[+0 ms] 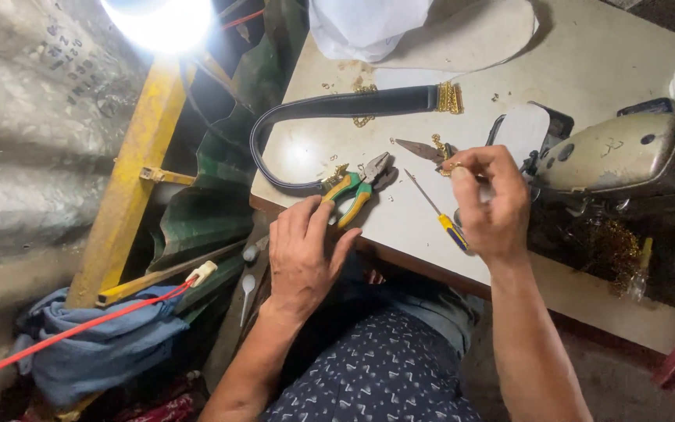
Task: Using pliers to attach decorative gold chain segments to a black belt by crimping small metal links.
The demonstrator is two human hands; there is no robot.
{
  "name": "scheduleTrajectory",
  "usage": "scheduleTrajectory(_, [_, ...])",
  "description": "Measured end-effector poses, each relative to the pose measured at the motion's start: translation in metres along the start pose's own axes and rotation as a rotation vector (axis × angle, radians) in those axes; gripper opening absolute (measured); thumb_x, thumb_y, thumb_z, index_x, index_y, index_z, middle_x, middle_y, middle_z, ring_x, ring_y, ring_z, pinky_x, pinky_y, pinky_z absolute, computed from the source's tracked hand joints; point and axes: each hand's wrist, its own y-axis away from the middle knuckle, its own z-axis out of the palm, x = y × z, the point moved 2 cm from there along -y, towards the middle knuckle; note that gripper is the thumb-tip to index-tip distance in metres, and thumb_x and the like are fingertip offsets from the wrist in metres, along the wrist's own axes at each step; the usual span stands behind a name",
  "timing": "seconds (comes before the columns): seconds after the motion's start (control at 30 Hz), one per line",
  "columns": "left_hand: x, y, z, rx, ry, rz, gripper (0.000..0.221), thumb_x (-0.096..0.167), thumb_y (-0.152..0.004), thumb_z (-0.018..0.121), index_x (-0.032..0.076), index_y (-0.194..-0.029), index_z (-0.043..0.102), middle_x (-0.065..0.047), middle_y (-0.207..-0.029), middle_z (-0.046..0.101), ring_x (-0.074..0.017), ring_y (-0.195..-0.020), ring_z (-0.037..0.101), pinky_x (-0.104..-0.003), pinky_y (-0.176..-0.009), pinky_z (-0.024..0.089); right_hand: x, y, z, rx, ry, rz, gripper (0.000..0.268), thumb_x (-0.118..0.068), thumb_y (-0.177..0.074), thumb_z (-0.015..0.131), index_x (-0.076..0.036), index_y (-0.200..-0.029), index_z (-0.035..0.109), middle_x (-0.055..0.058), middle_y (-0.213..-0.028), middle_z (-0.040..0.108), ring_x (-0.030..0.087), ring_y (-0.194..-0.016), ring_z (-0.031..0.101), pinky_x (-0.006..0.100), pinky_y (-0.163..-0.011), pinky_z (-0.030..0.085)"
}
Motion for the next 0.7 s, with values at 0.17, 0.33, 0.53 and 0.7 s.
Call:
scheduleTrajectory(0.17, [0.003,0.001,0.014,-0.032,-0.041,-0.004,0.045,0.020,-0.085,0.084,0.006,-0.123,0.067,-0.017,-0.113,0.065,-0.0333,-0.099,0.064,-0.041,-0.077,0.048,0.001,0.007,-0.007,0.171,-0.417,0.309,0.015,-0.021,-0.099,0.052,-0.007,-0.100,0.055,0.014,-0.084,0.068,0.022,-0.092,0.069,0.036,-0.091,0.050])
scheduleTrajectory(0.33, [0.012,0.005,0.025,0.079,-0.040,0.080,0.019,0.019,-0.091,0.078,0.014,-0.107,0.071,-0.016,-0.112,0.067,-0.0321,-0.096,0.066,-0.039,-0.077,0.048,0.026,0.018,0.000,0.201,-0.485,0.328,0.017,-0.021,-0.100,0.056,-0.004,-0.101,0.054,0.015,-0.079,0.065,0.023,-0.089,0.068,0.036,-0.090,0.054])
scheduleTrajectory(0.53, [0.020,0.009,0.031,0.093,-0.022,0.076,0.016,0.022,-0.093,0.075,0.014,-0.107,0.072,-0.017,-0.112,0.069,-0.0328,-0.096,0.068,-0.040,-0.078,0.050,0.023,0.020,0.006,0.155,-0.396,0.231,0.015,-0.014,-0.103,0.058,0.001,-0.107,0.059,0.018,-0.085,0.065,0.021,-0.086,0.065,0.033,-0.081,0.056])
scheduleTrajectory(0.7, [0.015,-0.002,0.033,0.078,0.019,0.087,0.017,0.025,-0.095,0.074,0.012,-0.104,0.070,-0.017,-0.108,0.068,-0.0321,-0.090,0.067,-0.038,-0.072,0.049,0.008,0.021,0.005,0.091,-0.284,0.164,0.016,-0.004,-0.105,0.054,0.006,-0.113,0.062,0.020,-0.095,0.063,0.026,-0.091,0.064,0.038,-0.085,0.058])
